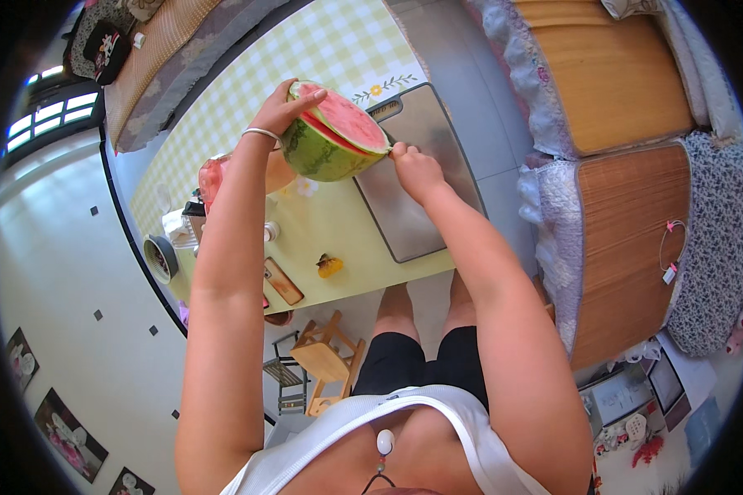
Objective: The person cuts a watermelon in half on a cutting board, then scoops out portions of the flesh with a knife. They discard the rind into a bin and later walk to a storage area to retrieve a red mesh bag containing food items.
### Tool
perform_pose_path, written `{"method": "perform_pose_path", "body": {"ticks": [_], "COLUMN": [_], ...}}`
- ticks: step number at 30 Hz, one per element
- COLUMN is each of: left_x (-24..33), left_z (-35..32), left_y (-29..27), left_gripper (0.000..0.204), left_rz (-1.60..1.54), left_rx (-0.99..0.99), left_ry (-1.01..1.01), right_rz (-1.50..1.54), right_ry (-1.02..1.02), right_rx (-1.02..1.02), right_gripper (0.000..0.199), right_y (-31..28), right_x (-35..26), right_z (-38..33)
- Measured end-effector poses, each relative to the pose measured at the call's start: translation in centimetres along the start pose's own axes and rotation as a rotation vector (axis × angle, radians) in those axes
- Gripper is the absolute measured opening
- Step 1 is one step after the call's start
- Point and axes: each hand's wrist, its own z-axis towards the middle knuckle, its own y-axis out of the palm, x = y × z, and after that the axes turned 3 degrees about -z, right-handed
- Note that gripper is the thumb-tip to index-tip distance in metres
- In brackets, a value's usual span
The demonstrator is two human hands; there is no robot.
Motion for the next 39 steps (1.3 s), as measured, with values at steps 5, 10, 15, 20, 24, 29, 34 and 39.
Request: {"method": "perform_pose_path", "body": {"ticks": [5, 10, 15, 20, 24, 29, 34, 39], "left_x": [0.1, 0.2, -0.1, -2.2, -1.1, 1.9, 2.4, 2.4], "left_z": [-0.3, -0.2, -1.2, -6.2, -3.5, 0.0, 1.3, 1.3], "left_y": [1.3, 3.3, 4.5, 7.7, 5.9, 3.9, 4.3, 4.0], "left_gripper": [0.106, 0.110, 0.089, 0.067, 0.069, 0.074, 0.075, 0.075], "left_rz": [0.142, 0.252, 0.408, 0.453, 0.427, 0.301, 0.366, 0.395], "left_rx": [-0.122, -0.220, 0.262, 0.441, 0.386, 0.191, 0.211, 0.219], "left_ry": [0.103, 0.145, 0.364, 0.748, 0.606, 0.202, 0.200, 0.186], "right_rz": [0.069, 0.170, 0.252, 0.273, 0.127, 0.014, -0.137, -0.134], "right_ry": [0.084, 0.270, 0.288, 0.221, 0.170, 0.081, 0.071, 0.062], "right_rx": [-0.031, -0.062, -0.118, -0.064, 0.018, 0.145, 0.107, 0.139], "right_gripper": [0.012, 0.012, 0.010, 0.009, 0.011, 0.015, 0.014, 0.015], "right_y": [0.8, -1.1, -4.8, -4.9, -4.8, -4.0, -3.5, -2.5], "right_x": [-2.2, -5.0, -6.6, -5.6, -5.4, -4.1, -3.1, -2.7], "right_z": [-3.9, -8.5, -9.3, -9.3, -9.5, -9.0, -7.3, -6.4]}}
